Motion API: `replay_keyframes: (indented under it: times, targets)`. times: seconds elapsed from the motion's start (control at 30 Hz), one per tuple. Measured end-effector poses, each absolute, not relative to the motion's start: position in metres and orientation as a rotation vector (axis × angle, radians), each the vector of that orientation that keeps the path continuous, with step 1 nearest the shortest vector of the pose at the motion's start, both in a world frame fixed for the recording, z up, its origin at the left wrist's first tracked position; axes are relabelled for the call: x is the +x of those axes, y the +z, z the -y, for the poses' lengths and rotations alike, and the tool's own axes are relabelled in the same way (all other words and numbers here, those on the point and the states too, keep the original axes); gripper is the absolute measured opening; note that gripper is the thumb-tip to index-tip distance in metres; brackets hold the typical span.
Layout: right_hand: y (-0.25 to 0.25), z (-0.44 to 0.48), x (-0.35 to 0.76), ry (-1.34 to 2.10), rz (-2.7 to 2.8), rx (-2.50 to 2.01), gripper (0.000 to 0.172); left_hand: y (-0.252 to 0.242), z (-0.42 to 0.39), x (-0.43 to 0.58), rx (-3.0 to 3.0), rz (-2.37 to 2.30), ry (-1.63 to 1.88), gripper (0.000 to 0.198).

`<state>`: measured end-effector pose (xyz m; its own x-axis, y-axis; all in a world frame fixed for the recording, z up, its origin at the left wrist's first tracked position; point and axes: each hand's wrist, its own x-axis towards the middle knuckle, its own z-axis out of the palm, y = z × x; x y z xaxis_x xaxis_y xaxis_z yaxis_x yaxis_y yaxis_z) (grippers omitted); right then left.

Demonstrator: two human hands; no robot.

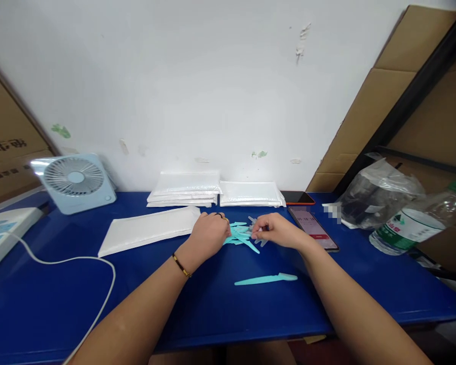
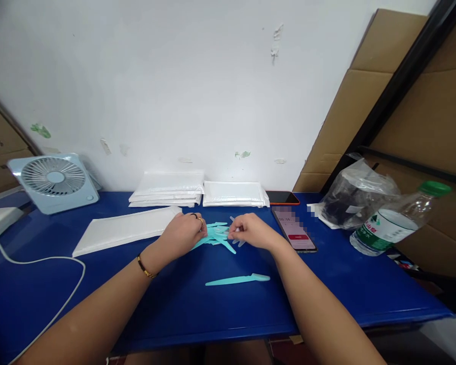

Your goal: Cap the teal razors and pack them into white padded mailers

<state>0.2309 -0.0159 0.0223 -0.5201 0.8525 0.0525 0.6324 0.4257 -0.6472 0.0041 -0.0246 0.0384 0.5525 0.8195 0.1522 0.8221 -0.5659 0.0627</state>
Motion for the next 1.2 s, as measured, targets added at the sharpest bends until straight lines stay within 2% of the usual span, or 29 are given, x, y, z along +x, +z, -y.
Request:
replay_keyframes:
  times: [0.17, 0.27, 0.33, 0.47, 0.53, 0.67, 0.87, 0.97, 1.07, 1.2]
  targets:
    - [0.016, -0.003, 0.245, 0.590, 2.249, -1.373, 0.024, 0.025, 0.012, 0.002, -2.699, 1.564, -0.297, 0.027]
    - [0.025, 0.002, 0.251, 0.602, 2.251, -1.338, 0.026, 0.014, 0.011, -0.001, -2.824, 1.426, -0.344, 0.061]
    - [0.035, 0.013, 0.257, 0.681, 2.283, -1.347, 0.027, 0.009, 0.011, -0.001, -2.918, 1.329, -0.293, 0.074]
    - [0.046, 0.037, 0.262, 1.070, 2.600, -1.365, 0.041, 0.006, 0.012, 0.003, -2.894, 1.336, -0.315, 0.061]
    - [0.044, 0.045, 0.260, 1.136, 2.716, -1.397, 0.039, 0.006, 0.012, 0.006, -2.809, 1.363, -0.356, 0.057]
    - [0.036, 0.050, 0.250, 1.045, 2.793, -1.400, 0.023, 0.005, 0.012, 0.009, -2.660, 1.359, -0.365, 0.053]
    - [0.042, 0.050, 0.245, 1.055, 2.745, -1.249, 0.013, 0.003, 0.011, 0.009, -2.683, 1.334, -0.325, 0.042]
    - [0.044, 0.048, 0.243, 1.074, 2.598, -1.218, 0.015, 0.011, 0.012, 0.006, -2.800, 1.367, -0.461, 0.036]
    - [0.039, 0.042, 0.238, 1.015, 2.380, -1.212, 0.020, 0.021, 0.015, 0.003, -2.967, 1.403, -0.704, 0.042]
    - [0.029, 0.032, 0.231, 0.942, 2.147, -1.179, 0.023, 0.027, 0.019, 0.001, -3.174, 1.276, -0.540, 0.038]
